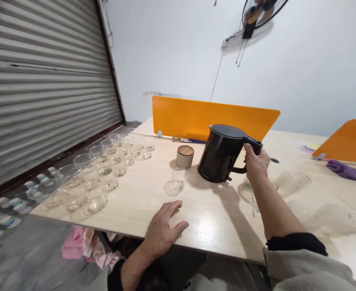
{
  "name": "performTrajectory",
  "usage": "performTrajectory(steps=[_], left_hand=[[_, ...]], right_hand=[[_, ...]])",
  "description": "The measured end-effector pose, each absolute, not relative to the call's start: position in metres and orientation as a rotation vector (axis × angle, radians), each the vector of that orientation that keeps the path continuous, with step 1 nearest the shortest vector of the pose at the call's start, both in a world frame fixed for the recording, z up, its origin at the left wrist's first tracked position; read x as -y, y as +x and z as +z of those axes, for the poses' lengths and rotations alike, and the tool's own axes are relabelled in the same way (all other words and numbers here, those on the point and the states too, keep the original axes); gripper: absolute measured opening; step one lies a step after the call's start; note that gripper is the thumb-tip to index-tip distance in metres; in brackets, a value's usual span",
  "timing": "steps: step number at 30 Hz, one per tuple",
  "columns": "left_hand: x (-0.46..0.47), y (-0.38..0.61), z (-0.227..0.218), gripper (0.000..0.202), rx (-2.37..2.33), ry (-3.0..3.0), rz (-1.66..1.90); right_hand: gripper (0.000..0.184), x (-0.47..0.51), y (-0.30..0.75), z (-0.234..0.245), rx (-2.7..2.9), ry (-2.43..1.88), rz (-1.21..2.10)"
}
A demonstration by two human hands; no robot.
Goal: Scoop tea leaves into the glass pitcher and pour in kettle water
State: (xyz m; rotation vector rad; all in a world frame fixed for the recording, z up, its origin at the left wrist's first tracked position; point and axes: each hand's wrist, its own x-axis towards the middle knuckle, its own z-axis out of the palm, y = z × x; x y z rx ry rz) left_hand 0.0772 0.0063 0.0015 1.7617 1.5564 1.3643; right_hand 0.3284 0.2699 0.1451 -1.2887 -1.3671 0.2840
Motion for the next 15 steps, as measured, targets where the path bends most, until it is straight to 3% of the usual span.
performTrajectory(steps=[4, 11, 15], left_hand=[[-0.007, 0.077, 0.001, 0.051, -1.555, 1.752, 1.381], [-0.008, 0.074, 0.001, 0.053, -1.516, 1.713, 1.413], [-0.014, 0.087, 0.009, 0.066, -1.406, 1.643, 1.448]], right_hand=[[0.03, -0.246, 0.316, 0.142, 1.171, -1.131, 0.507], [0.033, -0.186, 0.323, 0.145, 1.098, -1.047, 0.498], [0.033, -0.148, 0.335, 0.155, 1.135, -1.14, 0.398]])
